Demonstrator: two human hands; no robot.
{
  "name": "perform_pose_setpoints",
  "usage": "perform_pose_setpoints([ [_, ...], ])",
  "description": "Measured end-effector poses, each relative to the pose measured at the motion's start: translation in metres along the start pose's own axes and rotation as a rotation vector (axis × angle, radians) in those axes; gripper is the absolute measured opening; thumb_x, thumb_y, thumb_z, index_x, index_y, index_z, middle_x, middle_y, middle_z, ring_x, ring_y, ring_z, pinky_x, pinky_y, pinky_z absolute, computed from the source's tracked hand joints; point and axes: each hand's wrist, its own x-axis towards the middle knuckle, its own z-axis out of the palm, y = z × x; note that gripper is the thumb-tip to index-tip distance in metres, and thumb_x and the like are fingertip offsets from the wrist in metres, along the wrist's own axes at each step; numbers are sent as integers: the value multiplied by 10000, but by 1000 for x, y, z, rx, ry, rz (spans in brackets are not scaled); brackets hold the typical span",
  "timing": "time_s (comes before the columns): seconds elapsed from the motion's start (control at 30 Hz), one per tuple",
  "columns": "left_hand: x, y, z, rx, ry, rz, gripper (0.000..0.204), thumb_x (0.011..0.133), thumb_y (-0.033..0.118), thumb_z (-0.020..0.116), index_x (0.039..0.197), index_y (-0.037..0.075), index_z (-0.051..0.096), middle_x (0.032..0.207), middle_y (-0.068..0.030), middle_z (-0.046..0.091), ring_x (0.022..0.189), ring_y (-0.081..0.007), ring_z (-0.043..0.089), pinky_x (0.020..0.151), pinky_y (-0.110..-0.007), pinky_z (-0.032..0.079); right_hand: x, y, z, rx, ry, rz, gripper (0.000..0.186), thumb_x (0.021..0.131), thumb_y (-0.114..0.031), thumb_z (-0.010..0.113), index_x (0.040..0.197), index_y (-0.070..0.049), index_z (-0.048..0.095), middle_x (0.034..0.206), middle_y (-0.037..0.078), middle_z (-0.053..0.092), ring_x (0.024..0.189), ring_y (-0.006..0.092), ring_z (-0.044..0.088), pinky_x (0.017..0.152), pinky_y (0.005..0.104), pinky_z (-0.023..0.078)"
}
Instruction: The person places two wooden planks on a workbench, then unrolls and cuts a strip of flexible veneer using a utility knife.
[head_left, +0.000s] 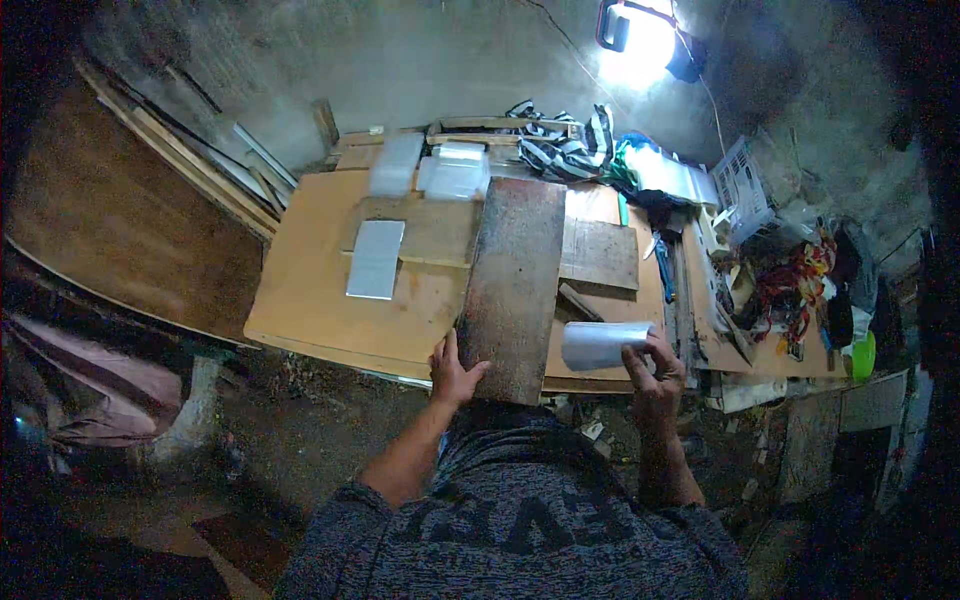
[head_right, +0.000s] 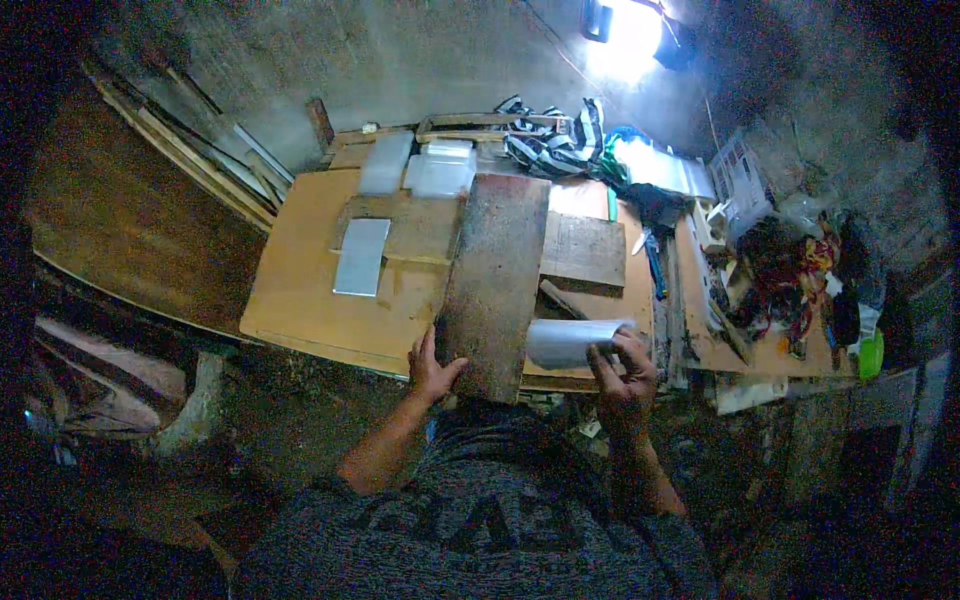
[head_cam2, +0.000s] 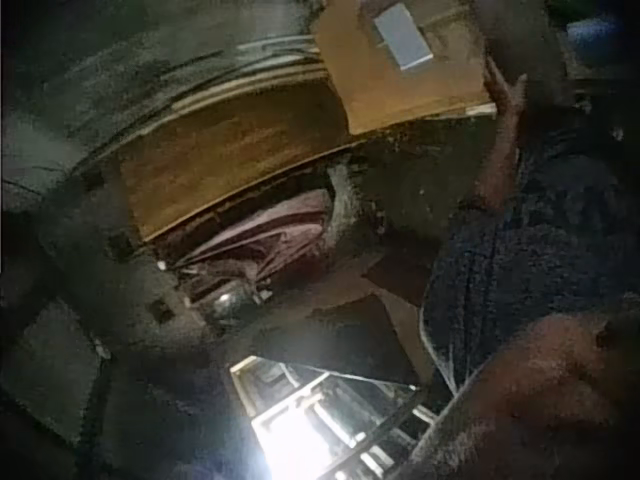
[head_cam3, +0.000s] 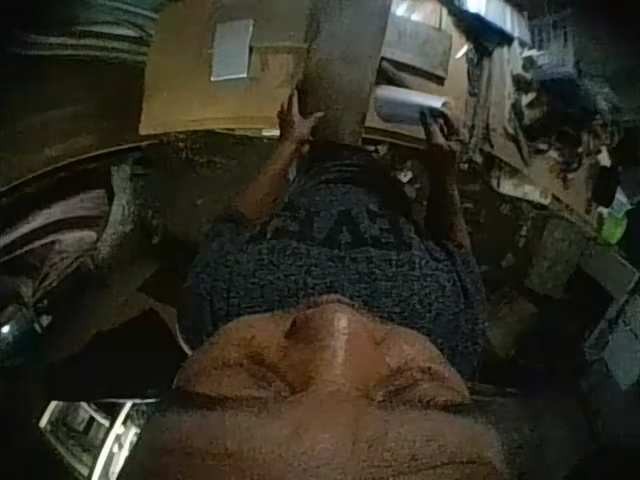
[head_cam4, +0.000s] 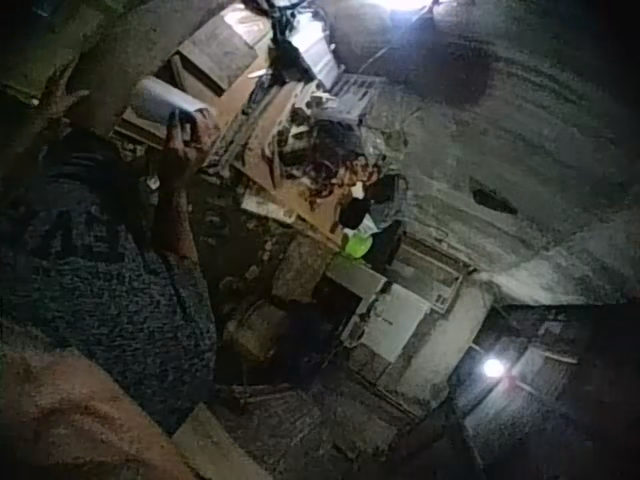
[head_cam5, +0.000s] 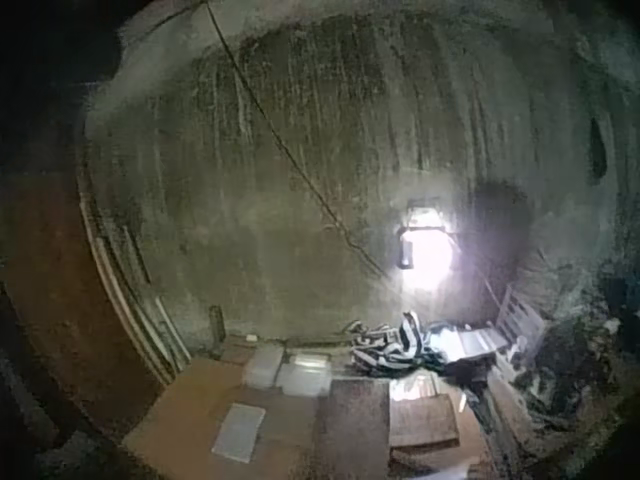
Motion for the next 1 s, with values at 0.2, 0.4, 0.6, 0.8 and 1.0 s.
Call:
perform_pose_setpoints([
  [0.2, -4, 8, 3, 15, -27, -6, 1001, 671, 392, 772, 1410, 5, 218, 1318, -253, 369, 1214, -405, 364, 1013, -478, 303, -1, -6, 8, 11, -50, 133, 86, 832, -54, 635, 879, 14, 612, 948, 64, 628, 858, 118, 562, 780, 256, 436],
  [0.4, -2, 12, 4, 41, -26, -24, 1002, 663, 382, 777, 1409, 9, 221, 1291, -255, 388, 1186, -405, 382, 1000, -478, 318, -5, 1, 12, -10, -121, 227, 81, 841, -56, 623, 890, 8, 626, 813, 31, 637, 745, 113, 573, 704, 258, 452],
  [0.6, -11, 30, -14, -54, 137, 61, 742, 751, 343, 713, 1330, 12, 388, 1253, -221, 440, 1158, -368, 422, 985, -431, 341, 0, -11, 9, 264, -125, 305, 99, 858, -77, 598, 924, -11, 630, 845, 22, 636, 778, 103, 571, 702, 255, 446],
  [0.8, -36, 83, -59, -928, -517, 266, 824, 866, 696, 301, 1205, -22, 525, 1173, -150, 551, 1172, -247, 458, 1032, -370, 297, -6, -2, 16, 525, -272, 410, 136, 864, -81, 613, 984, -19, 605, 906, 13, 621, 834, 89, 555, 729, 244, 454],
  [1.0, -43, 131, -88, -1566, -714, 32, 631, 884, 500, 526, 1216, -35, 499, 1173, -119, 565, 1133, -226, 496, 1005, -375, 349, -10, -9, 25, 356, -424, 343, 121, 904, -87, 552, 998, -11, 568, 892, 15, 591, 802, 82, 537, 722, 232, 429],
])
